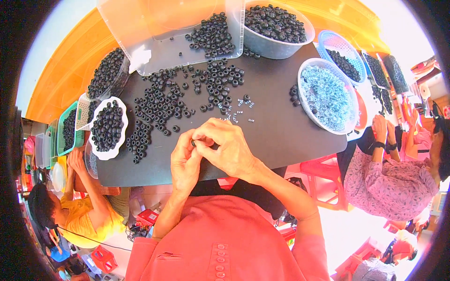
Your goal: The person assembles components by picking up springs and black rings from the table and inserting the springs into the rings by hand.
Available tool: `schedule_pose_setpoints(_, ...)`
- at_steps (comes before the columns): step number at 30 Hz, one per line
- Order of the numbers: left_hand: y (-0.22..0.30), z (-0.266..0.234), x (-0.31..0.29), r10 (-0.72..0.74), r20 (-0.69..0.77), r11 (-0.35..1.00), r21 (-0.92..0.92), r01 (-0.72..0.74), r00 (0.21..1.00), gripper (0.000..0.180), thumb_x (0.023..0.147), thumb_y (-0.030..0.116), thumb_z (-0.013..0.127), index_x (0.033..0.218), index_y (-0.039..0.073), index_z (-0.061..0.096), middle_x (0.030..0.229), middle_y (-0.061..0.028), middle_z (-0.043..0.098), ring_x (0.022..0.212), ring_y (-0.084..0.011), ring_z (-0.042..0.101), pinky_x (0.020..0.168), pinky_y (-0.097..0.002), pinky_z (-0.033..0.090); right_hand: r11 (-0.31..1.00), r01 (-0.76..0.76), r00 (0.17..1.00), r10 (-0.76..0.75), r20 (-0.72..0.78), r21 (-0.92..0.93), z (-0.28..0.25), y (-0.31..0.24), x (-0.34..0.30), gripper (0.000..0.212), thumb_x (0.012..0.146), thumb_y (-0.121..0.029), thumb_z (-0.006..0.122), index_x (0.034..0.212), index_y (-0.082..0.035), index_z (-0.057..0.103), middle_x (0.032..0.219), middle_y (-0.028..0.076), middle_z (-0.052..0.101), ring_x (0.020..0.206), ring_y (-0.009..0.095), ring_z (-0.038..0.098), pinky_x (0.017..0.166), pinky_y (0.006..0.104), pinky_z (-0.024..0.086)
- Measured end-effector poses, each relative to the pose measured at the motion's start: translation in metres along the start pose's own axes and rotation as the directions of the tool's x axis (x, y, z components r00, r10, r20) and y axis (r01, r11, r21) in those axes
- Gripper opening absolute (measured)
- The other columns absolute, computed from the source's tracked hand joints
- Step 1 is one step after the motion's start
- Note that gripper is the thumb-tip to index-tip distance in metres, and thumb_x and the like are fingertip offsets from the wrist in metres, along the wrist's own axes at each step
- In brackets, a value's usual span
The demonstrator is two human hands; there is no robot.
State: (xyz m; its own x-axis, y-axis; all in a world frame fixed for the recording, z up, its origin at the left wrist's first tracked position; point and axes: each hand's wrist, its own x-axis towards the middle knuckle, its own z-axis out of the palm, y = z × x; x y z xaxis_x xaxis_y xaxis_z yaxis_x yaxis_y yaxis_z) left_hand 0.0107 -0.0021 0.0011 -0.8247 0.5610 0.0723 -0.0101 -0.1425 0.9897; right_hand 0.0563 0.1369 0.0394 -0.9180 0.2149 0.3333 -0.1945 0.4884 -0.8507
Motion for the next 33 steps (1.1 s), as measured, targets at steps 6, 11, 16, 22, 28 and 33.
schedule_pose_setpoints(6, 0.007, -0.007, -0.002, -0.015, -0.01, 0.981, 0.193, 0.017, 1.0, 0.025, 0.093, -0.001, 0.051, 0.117, 0.002, 0.054, 0.082, 0.0009, 0.055, 0.074, -0.0061, 0.048, 0.068, -0.0218, 0.043, 0.997, -0.039, 0.999, 0.04, -0.011, 0.064, -0.001, 0.007, -0.01, 0.01, 0.079, -0.003, 0.068, 0.086, -0.003, 0.062, 0.082, 0.007, 0.064, 0.068, 0.019, 0.066, 0.071, 0.0329, 0.05)
schedule_pose_setpoints(11, 0.004, -0.009, 0.001, -0.042, -0.003, 0.981, 0.189, 0.042, 0.999, 0.024, 0.091, 0.0, 0.052, 0.115, 0.002, 0.054, 0.079, 0.0015, 0.053, 0.072, -0.0056, 0.046, 0.066, -0.0218, 0.042, 0.995, -0.031, 0.999, 0.035, -0.038, 0.092, 0.001, 0.01, -0.011, 0.013, 0.08, 0.001, 0.068, 0.092, -0.002, 0.065, 0.088, 0.007, 0.065, 0.073, 0.016, 0.063, 0.068, 0.0291, 0.052)
schedule_pose_setpoints(16, 0.002, -0.006, 0.002, -0.041, -0.018, 0.994, 0.097, 0.042, 0.999, 0.024, 0.092, 0.0, 0.051, 0.116, 0.002, 0.054, 0.08, 0.0015, 0.052, 0.072, -0.005, 0.046, 0.066, -0.0217, 0.042, 0.997, 0.047, 0.995, -0.041, -0.09, 0.067, 0.007, 0.008, -0.009, 0.014, 0.079, -0.002, 0.068, 0.093, -0.004, 0.065, 0.085, 0.007, 0.066, 0.071, 0.018, 0.065, 0.072, 0.0317, 0.049)
schedule_pose_setpoints(22, 0.015, -0.006, 0.001, -0.045, 0.017, 0.981, 0.191, 0.041, 0.999, 0.025, 0.092, 0.001, 0.053, 0.117, 0.001, 0.054, 0.083, 0.0017, 0.052, 0.071, -0.005, 0.045, 0.066, -0.0213, 0.042, 0.995, 0.047, 0.995, -0.038, -0.096, 0.087, 0.008, 0.016, -0.011, 0.018, 0.079, 0.002, 0.067, 0.096, -0.003, 0.066, 0.087, 0.007, 0.066, 0.071, 0.017, 0.062, 0.071, 0.0301, 0.05)
schedule_pose_setpoints(28, 0.015, -0.009, 0.001, -0.044, 0.018, 0.959, 0.282, 0.037, 0.999, 0.028, 0.091, -0.001, 0.054, 0.119, 0.001, 0.053, 0.085, 0.0018, 0.055, 0.073, -0.0048, 0.047, 0.066, -0.0204, 0.042, 0.995, 0.1, 0.99, -0.098, -0.104, 0.012, 0.01, 0.016, -0.011, 0.02, 0.078, 0.001, 0.068, 0.096, -0.007, 0.067, 0.089, 0.006, 0.066, 0.077, 0.02, 0.063, 0.075, 0.0317, 0.048)
schedule_pose_setpoints(33, 0.01, -0.008, 0.002, -0.071, -0.054, 0.996, 0.041, 0.073, 0.996, 0.025, 0.091, -0.003, 0.054, 0.116, 0.002, 0.053, 0.083, 0.0026, 0.058, 0.076, -0.0033, 0.049, 0.068, -0.0196, 0.042, 0.996, 0.093, 0.99, -0.092, -0.107, 0.005, 0.009, 0.013, -0.012, 0.019, 0.077, 0.001, 0.068, 0.094, -0.007, 0.066, 0.09, 0.006, 0.065, 0.08, 0.021, 0.063, 0.075, 0.032, 0.048)
